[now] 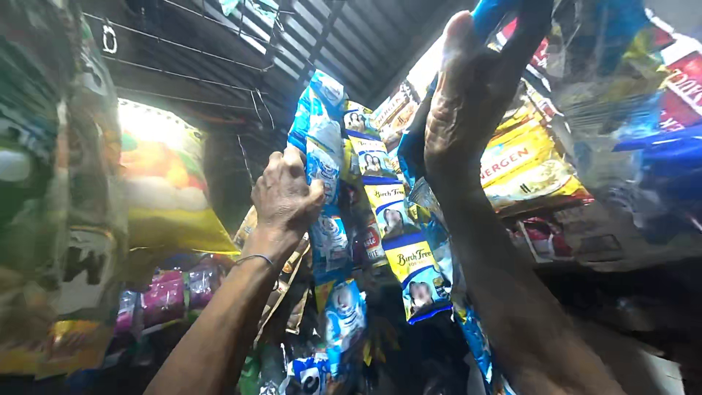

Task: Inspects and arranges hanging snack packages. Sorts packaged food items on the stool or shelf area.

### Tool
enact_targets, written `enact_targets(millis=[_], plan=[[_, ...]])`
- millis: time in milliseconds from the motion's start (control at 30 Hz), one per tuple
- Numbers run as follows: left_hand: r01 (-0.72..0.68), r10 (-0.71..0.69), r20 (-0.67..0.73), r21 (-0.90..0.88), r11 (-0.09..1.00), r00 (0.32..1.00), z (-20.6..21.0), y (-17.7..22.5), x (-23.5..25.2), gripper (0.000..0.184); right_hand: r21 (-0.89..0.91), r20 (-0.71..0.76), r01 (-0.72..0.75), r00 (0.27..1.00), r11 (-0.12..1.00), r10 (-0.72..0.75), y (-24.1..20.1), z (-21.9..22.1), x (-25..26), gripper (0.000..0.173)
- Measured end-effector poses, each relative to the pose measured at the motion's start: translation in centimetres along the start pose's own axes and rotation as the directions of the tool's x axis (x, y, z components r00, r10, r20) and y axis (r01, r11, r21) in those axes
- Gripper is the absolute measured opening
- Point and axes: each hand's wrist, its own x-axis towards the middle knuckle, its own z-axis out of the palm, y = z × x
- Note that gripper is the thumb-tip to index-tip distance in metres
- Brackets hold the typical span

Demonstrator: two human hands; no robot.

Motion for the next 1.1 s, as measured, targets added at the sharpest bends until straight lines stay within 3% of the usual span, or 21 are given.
enact_targets(millis=[100, 200, 267, 300, 333, 367, 400, 433, 467, 500, 567, 733, 933, 1000, 1100], plan=[[-0.049, 0.049, -0.005, -0.042, 0.998, 0.999, 0.0, -0.8, -0.8, 0.038, 0.076, -0.059, 0.044, 0.997, 0.996, -0.039, 0.7, 1.3, 0.7, 0.07], [-0.046, 0.045, -0.016, -0.052, 0.998, 0.999, 0.6, -1.7, -0.6, 0.039, 0.002, -0.198, 0.104, 0.975, 0.995, -0.102, 2.6, 3.8, 2.0, 0.069], [-0.028, 0.026, -0.023, -0.064, 0.998, 0.999, 0.8, -2.1, -0.3, 0.04, -0.111, -0.264, 0.006, 0.964, 0.994, -0.035, 5.6, 7.6, 3.2, 0.061], [-0.023, 0.022, -0.019, -0.075, 0.997, 1.0, 0.9, -2.1, -0.3, 0.04, -0.202, -0.224, -0.094, 0.973, 0.975, 0.047, 7.8, 9.6, 3.4, 0.053], [-0.018, 0.017, -0.013, -0.083, 0.996, 1.0, 0.9, -2.1, -0.4, 0.039, -0.295, -0.056, -0.215, 0.977, 0.931, 0.208, 9.7, 11.0, 3.2, 0.05], [-0.019, 0.018, -0.012, -0.083, 0.996, 1.0, 0.9, -2.0, -0.6, 0.039, -0.396, 0.23, -0.312, 0.877, 0.863, 0.423, 10.9, 11.3, 3.2, 0.058], [-0.023, 0.021, -0.018, -0.086, 0.996, 1.0, 0.8, -1.9, -0.6, 0.038, -0.484, 0.432, -0.332, 0.714, 0.81, 0.551, 11.7, 11.5, 3.5, 0.066], [-0.034, 0.032, -0.025, -0.098, 0.995, 0.999, 0.9, -1.8, -0.6, 0.038, -0.545, 0.535, -0.303, 0.592, 0.781, 0.603, 12.0, 11.8, 3.6, 0.072], [-0.056, 0.053, -0.033, -0.12, 0.991, 0.998, 1.2, -1.8, -0.8, 0.036, -0.59, 0.574, -0.261, 0.529, 0.764, 0.625, 12.1, 11.6, 3.3, 0.072], [-0.077, 0.072, -0.036, -0.14, 0.987, 0.997, 1.4, -1.7, -1.0, 0.035, -0.616, 0.586, -0.224, 0.51, 0.756, 0.629, 12.3, 11.3, 2.6, 0.069], [-0.1, 0.093, -0.042, -0.189, 0.977, 0.995, 1.7, -1.4, -1.3, 0.034, -0.592, 0.615, -0.193, 0.518, 0.782, 0.594, 12.0, 11.2, 1.7, 0.059], [-0.14, 0.124, -0.093, -0.187, 0.972, 0.988, 2.9, -0.4, -1.4, 0.033, -0.548, 0.599, -0.166, 0.606, 0.82, 0.524, 12.9, 10.1, 0.8, 0.059], [-0.13, 0.103, -0.129, -0.224, 0.966, 0.986, 4.4, -0.2, -1.8, 0.031, -0.595, 0.558, -0.153, 0.628, 0.789, 0.542, 12.8, 9.2, 0.0, 0.065], [-0.118, 0.085, -0.146, -0.233, 0.965, 0.986, 4.9, 0.0, -1.9, 0.034, -0.567, 0.531, -0.17, 0.673, 0.806, 0.515, 12.7, 8.8, -0.6, 0.068], [-0.113, 0.066, -0.182, -0.263, 0.958, 0.981, 5.5, 0.0, -2.0, 0.04, -0.511, 0.471, -0.176, 0.761, 0.841, 0.446, 12.6, 8.3, -1.4, 0.057]])
